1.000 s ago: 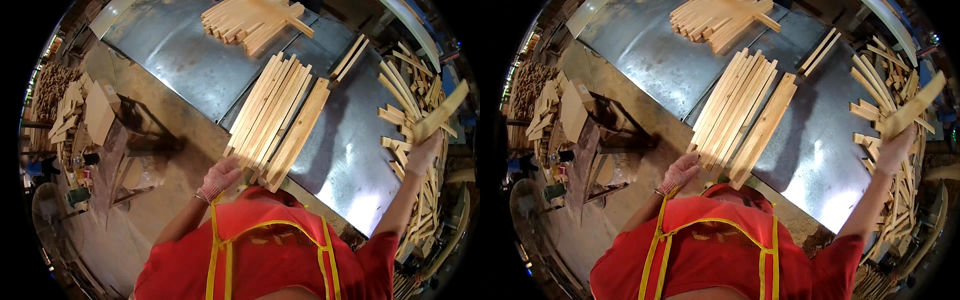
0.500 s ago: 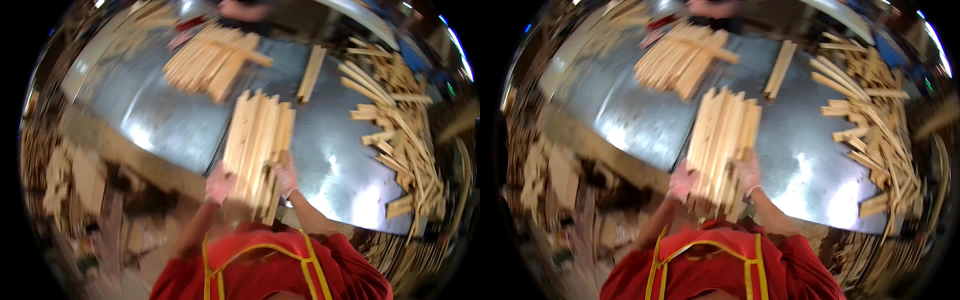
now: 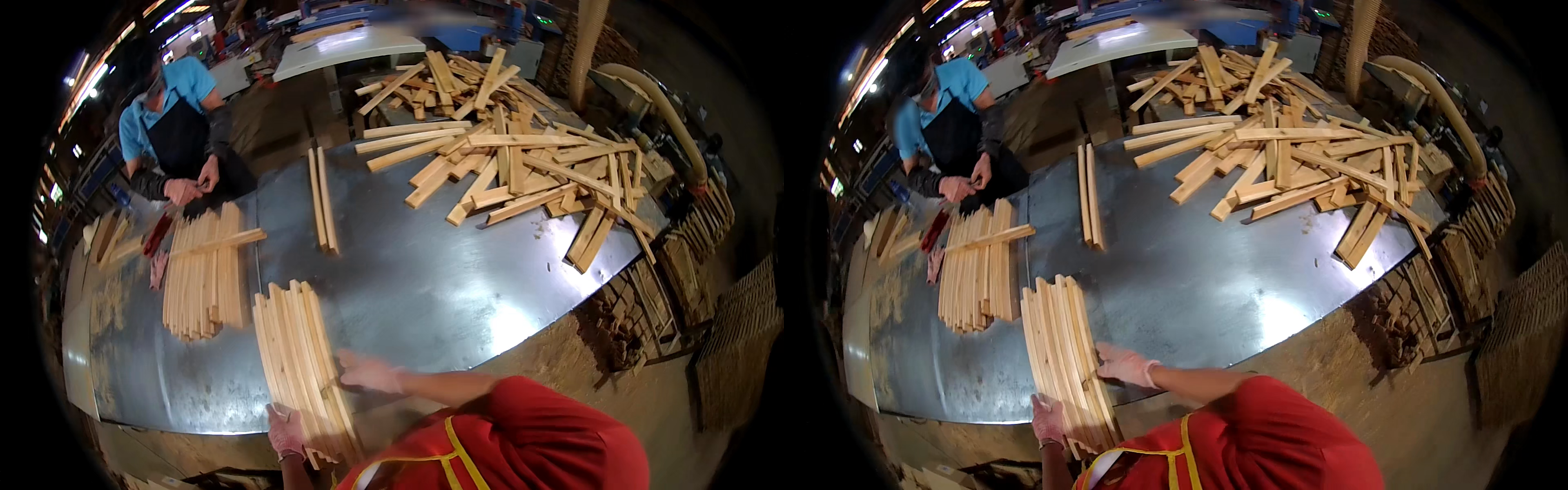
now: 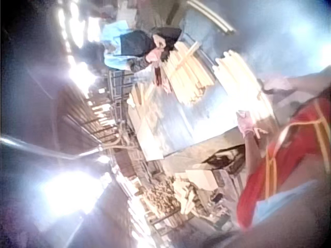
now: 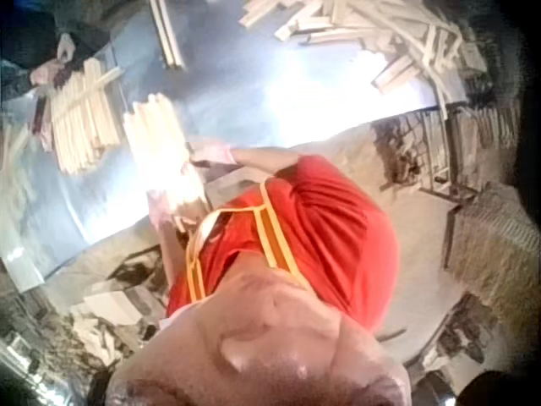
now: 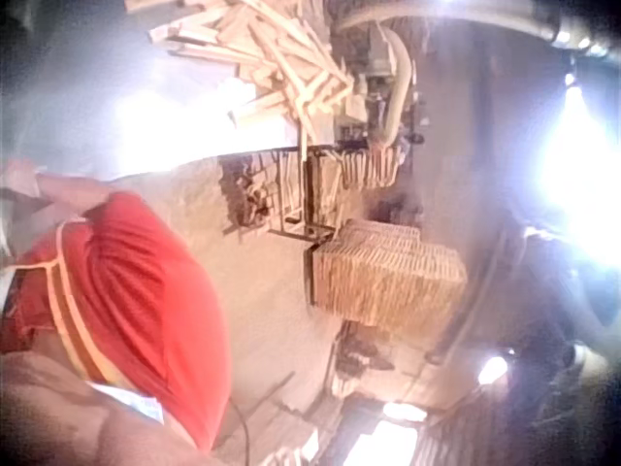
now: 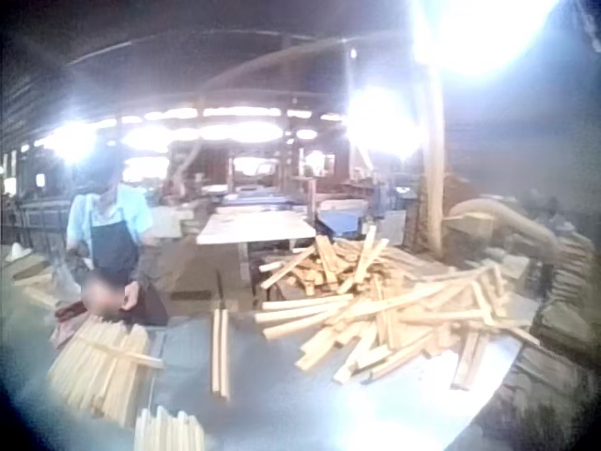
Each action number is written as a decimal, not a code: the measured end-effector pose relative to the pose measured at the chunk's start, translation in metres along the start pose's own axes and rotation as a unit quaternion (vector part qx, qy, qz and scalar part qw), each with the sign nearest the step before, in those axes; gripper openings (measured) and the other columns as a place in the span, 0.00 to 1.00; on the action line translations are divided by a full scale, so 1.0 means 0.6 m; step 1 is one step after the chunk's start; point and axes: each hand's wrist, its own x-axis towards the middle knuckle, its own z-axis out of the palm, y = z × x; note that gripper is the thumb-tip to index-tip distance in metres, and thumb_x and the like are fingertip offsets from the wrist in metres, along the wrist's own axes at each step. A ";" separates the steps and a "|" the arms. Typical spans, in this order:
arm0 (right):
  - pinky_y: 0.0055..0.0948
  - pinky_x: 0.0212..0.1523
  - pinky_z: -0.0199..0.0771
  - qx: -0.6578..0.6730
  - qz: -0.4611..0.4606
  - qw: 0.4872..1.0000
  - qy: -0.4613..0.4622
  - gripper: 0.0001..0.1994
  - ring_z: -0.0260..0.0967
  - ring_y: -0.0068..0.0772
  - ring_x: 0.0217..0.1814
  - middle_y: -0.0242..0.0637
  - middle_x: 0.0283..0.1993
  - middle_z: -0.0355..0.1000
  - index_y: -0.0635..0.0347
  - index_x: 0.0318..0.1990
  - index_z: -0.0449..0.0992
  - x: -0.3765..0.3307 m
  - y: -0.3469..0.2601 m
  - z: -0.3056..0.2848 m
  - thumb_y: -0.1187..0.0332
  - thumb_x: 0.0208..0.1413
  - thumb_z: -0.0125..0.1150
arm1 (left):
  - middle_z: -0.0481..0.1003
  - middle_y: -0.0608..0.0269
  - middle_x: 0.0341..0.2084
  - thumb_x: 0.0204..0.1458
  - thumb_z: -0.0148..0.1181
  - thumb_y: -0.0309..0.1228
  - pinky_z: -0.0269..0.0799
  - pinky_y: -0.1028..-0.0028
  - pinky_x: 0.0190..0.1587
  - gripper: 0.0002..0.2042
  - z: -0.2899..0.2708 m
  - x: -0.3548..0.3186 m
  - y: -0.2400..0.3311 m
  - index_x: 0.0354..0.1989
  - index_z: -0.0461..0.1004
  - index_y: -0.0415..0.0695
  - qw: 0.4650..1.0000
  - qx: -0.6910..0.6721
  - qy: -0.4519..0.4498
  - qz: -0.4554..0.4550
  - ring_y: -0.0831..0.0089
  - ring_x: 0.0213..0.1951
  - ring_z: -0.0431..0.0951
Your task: The person sorts wooden planks on a metal table in a workshop. They pick up individual planks from a disorganized pile and place them into a neat stack, occasionally adjusting the alignment of the stack. Another worker is visible in the background performing a similar task.
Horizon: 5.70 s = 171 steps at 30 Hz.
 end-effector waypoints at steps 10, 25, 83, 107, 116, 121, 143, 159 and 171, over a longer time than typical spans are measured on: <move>0.42 0.76 0.61 -0.001 -0.353 0.858 0.374 0.45 0.62 0.42 0.77 0.46 0.75 0.65 0.59 0.81 0.51 -0.563 -0.224 -0.513 0.55 0.64 0.69 | 0.68 0.47 0.68 0.52 0.70 0.46 0.69 0.52 0.65 0.43 0.187 -0.225 0.163 0.76 0.61 0.44 0.883 0.089 0.189 0.420 0.49 0.65 0.71; 0.41 0.76 0.60 -0.471 -0.062 0.471 0.744 0.46 0.60 0.45 0.78 0.51 0.76 0.62 0.63 0.80 0.51 -1.234 -0.420 -0.668 0.57 0.62 0.71 | 0.70 0.42 0.65 0.52 0.70 0.45 0.73 0.50 0.62 0.36 0.302 -0.350 0.548 0.67 0.69 0.42 0.806 0.083 -0.104 0.576 0.46 0.63 0.74; 0.27 0.45 0.72 0.312 0.154 0.931 0.112 0.16 0.73 0.28 0.44 0.32 0.50 0.78 0.59 0.57 0.76 -0.324 0.153 -0.588 0.74 0.62 0.64 | 0.71 0.55 0.64 0.48 0.69 0.43 0.72 0.55 0.64 0.38 0.225 -0.153 0.434 0.70 0.68 0.45 0.928 0.284 0.229 0.071 0.52 0.63 0.73; 0.47 0.65 0.71 -0.479 0.023 0.861 0.171 0.49 0.68 0.61 0.63 0.59 0.59 0.69 0.59 0.67 0.65 -0.188 0.059 -0.801 0.50 0.35 0.81 | 0.69 0.49 0.66 0.50 0.72 0.44 0.66 0.53 0.66 0.38 0.400 -0.405 0.687 0.70 0.64 0.47 0.975 -0.035 -0.088 0.203 0.46 0.65 0.70; 0.41 0.66 0.71 -0.079 0.053 0.992 0.085 0.48 0.70 0.51 0.66 0.53 0.65 0.70 0.61 0.76 0.55 -0.240 0.147 -0.468 0.68 0.47 0.74 | 0.81 0.57 0.41 0.57 0.67 0.39 0.80 0.67 0.45 0.22 0.424 -0.279 0.663 0.56 0.72 0.40 0.838 -0.529 -0.102 -0.082 0.66 0.44 0.83; 0.34 0.66 0.70 0.317 0.083 0.937 -0.120 0.45 0.70 0.41 0.67 0.46 0.67 0.71 0.61 0.78 0.54 -0.243 0.170 -0.453 0.73 0.52 0.67 | 0.82 0.59 0.42 0.61 0.62 0.38 0.78 0.67 0.45 0.18 0.287 -0.295 0.630 0.54 0.77 0.39 0.911 -0.368 -0.177 -0.059 0.67 0.41 0.82; 0.43 0.70 0.68 -0.420 0.053 0.794 0.436 0.37 0.69 0.52 0.67 0.53 0.67 0.70 0.61 0.70 0.68 -0.496 0.054 -1.160 0.57 0.54 0.68 | 0.70 0.49 0.64 0.50 0.72 0.38 0.68 0.53 0.66 0.39 0.228 -0.242 0.385 0.71 0.62 0.47 0.941 0.259 0.220 0.008 0.48 0.64 0.72; 0.39 0.79 0.64 -0.457 0.475 0.547 0.515 0.46 0.52 0.41 0.82 0.40 0.80 0.53 0.49 0.81 0.48 -0.485 0.165 -1.306 0.67 0.59 0.69 | 0.74 0.45 0.56 0.59 0.57 0.30 0.74 0.59 0.56 0.23 0.202 -0.212 0.371 0.64 0.67 0.40 0.957 0.229 0.153 -0.088 0.53 0.55 0.78; 0.32 0.30 0.77 0.051 0.034 0.966 0.250 0.23 0.74 0.29 0.33 0.35 0.37 0.74 0.57 0.54 0.71 -0.369 0.370 -1.100 0.72 0.51 0.73 | 0.73 0.50 0.60 0.57 0.64 0.52 0.75 0.55 0.55 0.34 0.206 -0.218 0.364 0.65 0.66 0.42 0.929 0.298 0.199 0.088 0.54 0.55 0.79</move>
